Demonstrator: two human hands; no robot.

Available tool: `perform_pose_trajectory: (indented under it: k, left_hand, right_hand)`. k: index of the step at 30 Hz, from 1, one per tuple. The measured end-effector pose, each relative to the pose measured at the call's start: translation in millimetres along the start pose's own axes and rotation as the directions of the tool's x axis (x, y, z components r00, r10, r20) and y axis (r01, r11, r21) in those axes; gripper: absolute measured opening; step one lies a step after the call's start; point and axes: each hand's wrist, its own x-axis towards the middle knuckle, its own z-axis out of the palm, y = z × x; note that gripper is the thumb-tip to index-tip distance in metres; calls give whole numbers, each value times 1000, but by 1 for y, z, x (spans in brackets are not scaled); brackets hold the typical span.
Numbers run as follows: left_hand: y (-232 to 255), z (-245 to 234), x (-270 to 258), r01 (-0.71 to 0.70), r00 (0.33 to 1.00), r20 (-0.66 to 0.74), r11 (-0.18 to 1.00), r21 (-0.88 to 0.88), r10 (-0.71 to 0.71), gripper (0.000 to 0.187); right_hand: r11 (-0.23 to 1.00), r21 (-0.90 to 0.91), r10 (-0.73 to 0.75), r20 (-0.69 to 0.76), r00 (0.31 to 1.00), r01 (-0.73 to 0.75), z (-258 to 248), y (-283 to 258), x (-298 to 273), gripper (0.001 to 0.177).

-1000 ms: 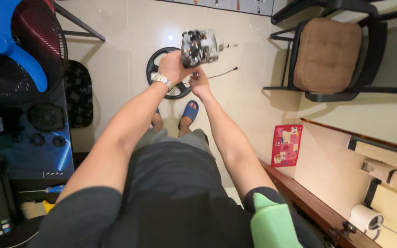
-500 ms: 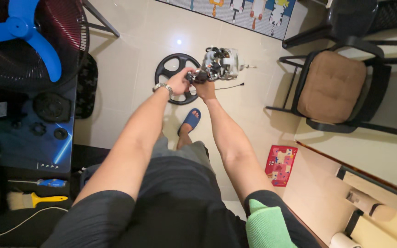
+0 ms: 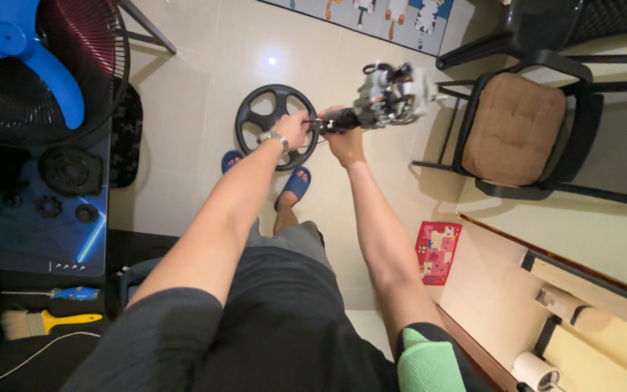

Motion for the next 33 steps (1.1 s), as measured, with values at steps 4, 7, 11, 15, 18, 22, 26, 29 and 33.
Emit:
perform_pose_trajectory:
  k: [4,7,11,15,18,22,26,29,33]
  left_hand:
    - [-19,-4,39,36,997,-65,999,30,-34,16]
    - [-27,-23,84,-45,969,-245,955,-293,-29,18]
    - [22,-71,143,-724,631,-531,675,-142,566,9]
    - [92,-122,151,-515,831,-152,843,155,535,15]
    - [127,-141,137,-430,898,-12,884,182,439,18]
    - [123,-155,111,-387,922,52,911,146,383,21]
    - [156,-177,106,-351,936,54,935,51,348,25]
    - [144,-194,91,-266,963,25,959,-102,270,27]
    - [92,-205,62,-516,807,-340,857,-5,484,24]
  right_hand:
    - [990,-115,-73,42,996,77,-28,-48,-12,29]
    - [999,2,-50,69,996,50,-39,-67,-23,29]
    - [998,-54,-28,98,995,34,-44,-66,-32,28]
    - [990,-100,-88,121,989,100,-40,-40,-36,30]
    - [980,-141,-126,115,985,142,-32,-9,-33,31]
    - [994,-80,-66,74,995,71,-16,39,-18,30]
    - [996,-87,-17,-7,1000,16,-2,77,4,34]
    - [995,-74,65,-51,997,-68,6,92,16,32]
    - [995,-101,9,-70,997,-16,10,97,26,32]
